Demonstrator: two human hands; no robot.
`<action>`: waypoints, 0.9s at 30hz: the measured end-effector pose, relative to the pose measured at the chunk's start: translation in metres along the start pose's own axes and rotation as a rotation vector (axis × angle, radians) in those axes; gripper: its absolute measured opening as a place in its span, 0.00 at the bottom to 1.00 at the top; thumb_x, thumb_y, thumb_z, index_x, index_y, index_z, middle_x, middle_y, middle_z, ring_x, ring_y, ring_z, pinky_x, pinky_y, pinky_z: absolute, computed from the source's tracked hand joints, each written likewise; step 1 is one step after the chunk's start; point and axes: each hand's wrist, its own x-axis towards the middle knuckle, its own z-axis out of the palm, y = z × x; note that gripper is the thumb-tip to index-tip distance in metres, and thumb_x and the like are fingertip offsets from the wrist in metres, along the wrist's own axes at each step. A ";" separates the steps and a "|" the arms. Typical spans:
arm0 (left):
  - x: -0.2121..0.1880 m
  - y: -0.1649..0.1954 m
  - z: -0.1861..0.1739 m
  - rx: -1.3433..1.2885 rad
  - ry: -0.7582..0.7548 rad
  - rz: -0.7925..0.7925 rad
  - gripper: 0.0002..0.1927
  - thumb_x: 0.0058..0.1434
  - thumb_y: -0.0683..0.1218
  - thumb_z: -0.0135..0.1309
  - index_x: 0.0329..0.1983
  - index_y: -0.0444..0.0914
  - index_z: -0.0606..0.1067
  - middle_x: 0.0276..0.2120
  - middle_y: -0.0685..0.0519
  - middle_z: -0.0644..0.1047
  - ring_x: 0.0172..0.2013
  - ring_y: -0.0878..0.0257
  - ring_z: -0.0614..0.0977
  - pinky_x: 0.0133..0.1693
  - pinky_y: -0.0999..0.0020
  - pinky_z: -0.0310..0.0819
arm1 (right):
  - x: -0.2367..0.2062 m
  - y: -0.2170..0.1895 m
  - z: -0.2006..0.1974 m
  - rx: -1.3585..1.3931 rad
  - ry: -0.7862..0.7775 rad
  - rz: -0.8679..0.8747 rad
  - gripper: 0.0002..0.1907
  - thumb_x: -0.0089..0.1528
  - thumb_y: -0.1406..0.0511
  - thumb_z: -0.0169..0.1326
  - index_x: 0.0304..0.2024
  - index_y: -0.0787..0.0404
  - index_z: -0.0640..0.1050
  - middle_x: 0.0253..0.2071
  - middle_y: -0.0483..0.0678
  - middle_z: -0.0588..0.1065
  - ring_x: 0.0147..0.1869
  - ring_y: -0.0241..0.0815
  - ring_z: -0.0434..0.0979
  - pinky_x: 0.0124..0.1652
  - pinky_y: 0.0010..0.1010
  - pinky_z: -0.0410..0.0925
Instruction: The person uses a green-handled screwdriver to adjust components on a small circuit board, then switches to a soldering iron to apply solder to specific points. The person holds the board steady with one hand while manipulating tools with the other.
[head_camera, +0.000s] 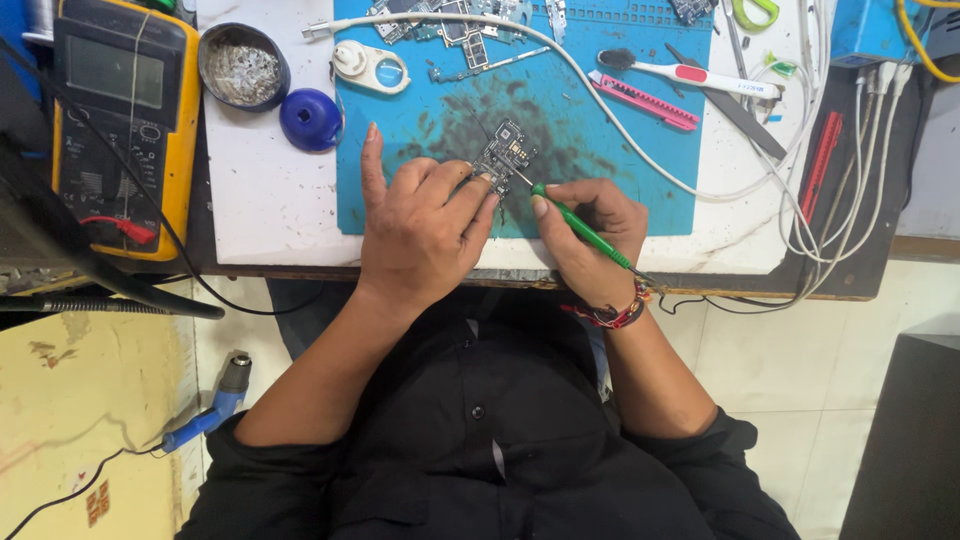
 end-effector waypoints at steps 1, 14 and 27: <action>0.000 0.000 0.000 0.000 0.001 -0.001 0.09 0.68 0.49 0.63 0.47 0.42 0.83 0.46 0.57 0.79 0.48 0.58 0.76 0.72 0.36 0.41 | 0.000 0.000 0.000 0.001 0.001 0.000 0.06 0.66 0.76 0.61 0.44 0.68 0.78 0.36 0.44 0.79 0.38 0.25 0.74 0.38 0.19 0.68; 0.000 0.000 0.001 0.000 0.001 -0.004 0.08 0.68 0.49 0.63 0.46 0.42 0.83 0.46 0.58 0.79 0.48 0.59 0.77 0.72 0.37 0.41 | 0.000 0.000 0.000 -0.016 0.008 0.007 0.06 0.66 0.75 0.61 0.44 0.68 0.78 0.37 0.45 0.80 0.38 0.26 0.75 0.38 0.19 0.68; -0.001 0.000 0.001 -0.003 0.002 -0.003 0.08 0.67 0.49 0.62 0.46 0.42 0.83 0.46 0.58 0.79 0.48 0.59 0.77 0.72 0.37 0.41 | 0.001 -0.001 0.000 0.008 0.002 0.024 0.05 0.66 0.75 0.61 0.44 0.68 0.78 0.36 0.45 0.80 0.37 0.25 0.75 0.37 0.19 0.68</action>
